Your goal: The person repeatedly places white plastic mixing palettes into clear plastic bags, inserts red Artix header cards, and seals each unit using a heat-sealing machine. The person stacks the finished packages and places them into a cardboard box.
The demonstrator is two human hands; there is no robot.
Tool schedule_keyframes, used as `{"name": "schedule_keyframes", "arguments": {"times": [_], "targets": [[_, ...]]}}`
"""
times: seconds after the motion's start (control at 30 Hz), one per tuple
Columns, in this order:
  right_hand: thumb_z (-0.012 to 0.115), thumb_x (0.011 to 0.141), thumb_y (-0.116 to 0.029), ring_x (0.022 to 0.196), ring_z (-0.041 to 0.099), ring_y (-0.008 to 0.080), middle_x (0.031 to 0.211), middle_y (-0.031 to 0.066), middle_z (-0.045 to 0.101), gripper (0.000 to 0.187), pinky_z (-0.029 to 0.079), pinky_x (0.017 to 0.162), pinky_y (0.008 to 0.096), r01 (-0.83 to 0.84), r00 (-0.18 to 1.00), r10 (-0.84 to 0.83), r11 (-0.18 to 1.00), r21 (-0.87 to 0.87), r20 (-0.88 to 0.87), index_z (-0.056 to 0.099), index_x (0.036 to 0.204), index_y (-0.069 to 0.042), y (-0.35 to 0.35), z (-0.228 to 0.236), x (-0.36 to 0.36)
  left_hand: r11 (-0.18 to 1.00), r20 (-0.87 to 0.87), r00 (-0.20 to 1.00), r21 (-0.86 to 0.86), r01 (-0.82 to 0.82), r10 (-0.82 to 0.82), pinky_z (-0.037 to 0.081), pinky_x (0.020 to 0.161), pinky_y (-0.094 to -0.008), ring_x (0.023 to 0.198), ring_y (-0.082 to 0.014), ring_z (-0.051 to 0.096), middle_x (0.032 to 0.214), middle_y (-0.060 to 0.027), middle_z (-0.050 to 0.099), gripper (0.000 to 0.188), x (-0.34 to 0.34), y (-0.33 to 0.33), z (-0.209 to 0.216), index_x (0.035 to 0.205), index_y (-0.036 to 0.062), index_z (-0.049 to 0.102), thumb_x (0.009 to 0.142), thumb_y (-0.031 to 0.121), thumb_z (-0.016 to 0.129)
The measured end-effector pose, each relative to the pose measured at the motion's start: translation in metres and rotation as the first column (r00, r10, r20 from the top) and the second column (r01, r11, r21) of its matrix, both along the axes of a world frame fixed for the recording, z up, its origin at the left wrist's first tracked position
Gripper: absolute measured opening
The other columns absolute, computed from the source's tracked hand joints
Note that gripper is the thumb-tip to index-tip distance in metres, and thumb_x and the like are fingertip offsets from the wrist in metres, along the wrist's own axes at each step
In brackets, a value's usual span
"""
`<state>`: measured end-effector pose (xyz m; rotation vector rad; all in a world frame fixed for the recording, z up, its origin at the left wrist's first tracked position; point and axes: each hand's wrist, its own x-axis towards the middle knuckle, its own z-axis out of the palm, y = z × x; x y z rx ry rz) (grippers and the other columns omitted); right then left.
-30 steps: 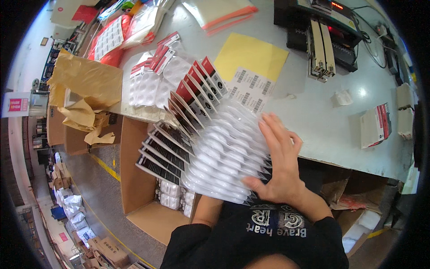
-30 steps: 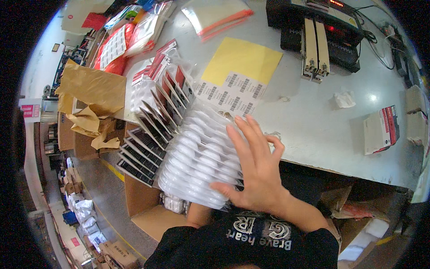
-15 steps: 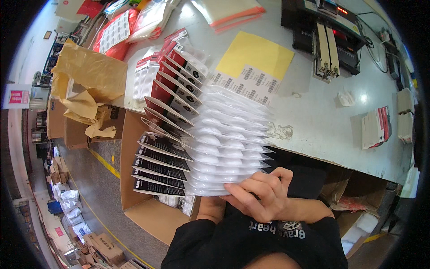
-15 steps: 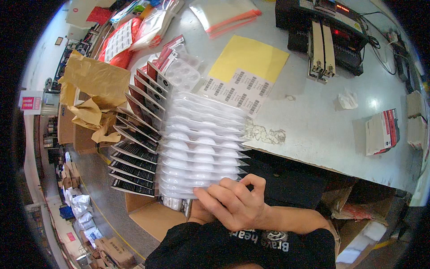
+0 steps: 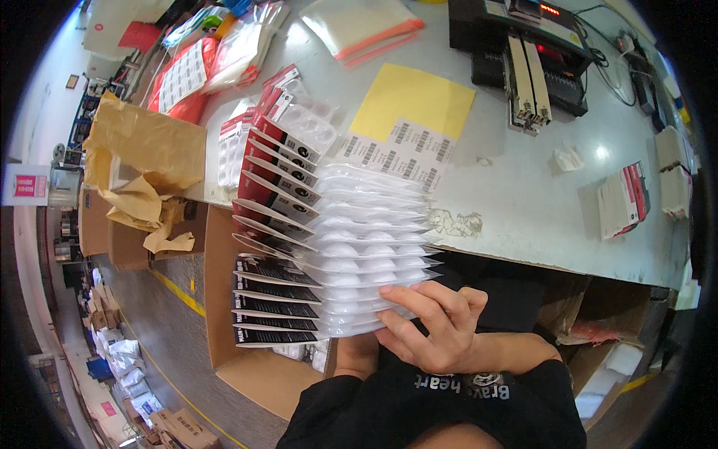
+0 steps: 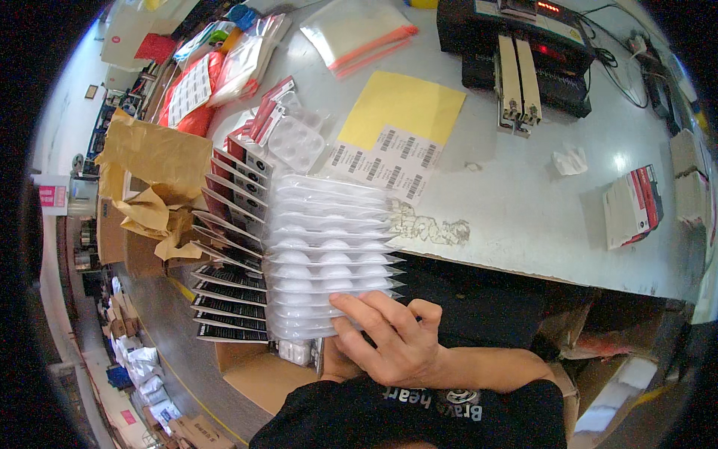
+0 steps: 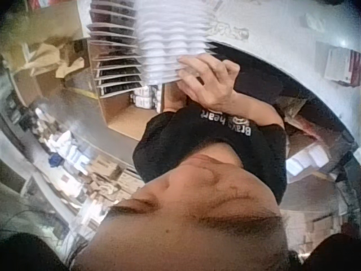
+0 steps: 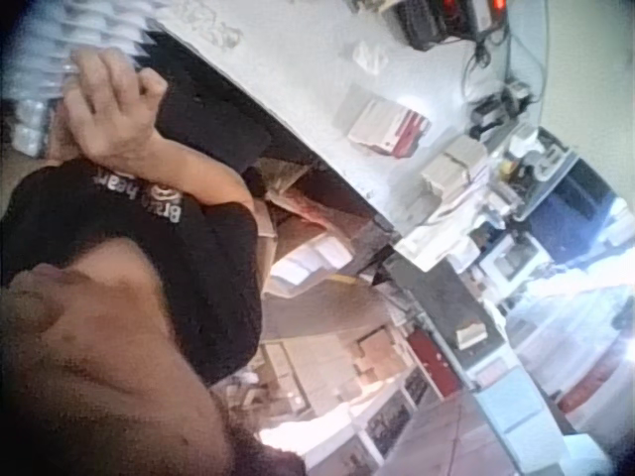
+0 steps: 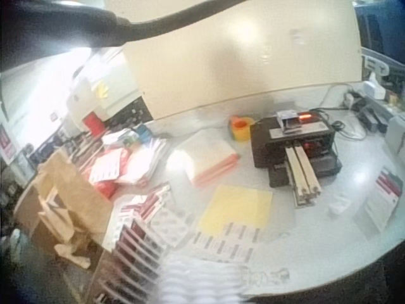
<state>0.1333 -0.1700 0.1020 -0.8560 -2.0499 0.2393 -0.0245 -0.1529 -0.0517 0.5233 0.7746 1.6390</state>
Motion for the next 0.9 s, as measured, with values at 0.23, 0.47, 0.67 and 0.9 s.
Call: {"name": "schedule_keyframes", "arguments": {"times": [0.23,0.47,0.67,0.9], "targets": [[0.065,0.07,-0.018,0.088,0.056,0.0139,0.106,0.0022,0.065,0.018,0.032,0.074,0.032,-0.083,0.995,0.078,0.993,-0.085,-0.064,0.061,0.085,-0.008,0.002,-0.003,0.0,0.999,-0.011,1.0,-0.014,0.029,-0.03,0.036,0.103,-0.0429,0.119,-0.0272,0.046,0.13,-0.0118,0.048,0.086,0.006,0.005,-0.003,0.135,0.0069,0.041,0.063,0.03,0.082],[0.07,0.055,-0.019,0.078,0.052,0.0176,0.09,0.0022,0.06,0.06,0.034,0.069,0.0334,-0.14,0.979,0.094,0.955,-0.261,-0.181,0.06,0.112,-0.002,0.006,0.003,0.002,0.998,-0.031,0.998,-0.039,0.046,-0.047,0.036,0.102,-0.0427,0.119,-0.0271,0.047,0.129,-0.0118,0.048,0.086,0.004,0.003,-0.001,0.134,0.0065,0.041,0.062,0.029,0.082],[0.071,0.051,-0.022,0.082,0.052,0.02,0.094,0.0048,0.058,0.068,0.034,0.071,0.0348,-0.18,0.98,0.142,0.934,-0.308,-0.14,0.061,0.115,-0.004,0.011,0.012,0.011,0.997,-0.05,0.997,-0.047,0.053,-0.056,0.037,0.102,-0.0426,0.118,-0.027,0.047,0.129,-0.0117,0.049,0.086,0.003,-0.001,-0.001,0.134,0.0062,0.041,0.062,0.029,0.083],[0.078,0.051,-0.022,0.099,0.055,0.0234,0.113,0.0101,0.059,0.06,0.032,0.077,0.0363,-0.221,0.962,0.16,0.932,-0.288,-0.219,0.064,0.107,-0.009,0.017,0.014,0.013,0.996,-0.066,0.996,-0.062,0.06,-0.064,0.037,0.102,-0.0424,0.118,-0.0269,0.048,0.128,-0.0117,0.049,0.086,0.001,-0.004,0.0,0.134,0.0058,0.041,0.061,0.029,0.083]]}}
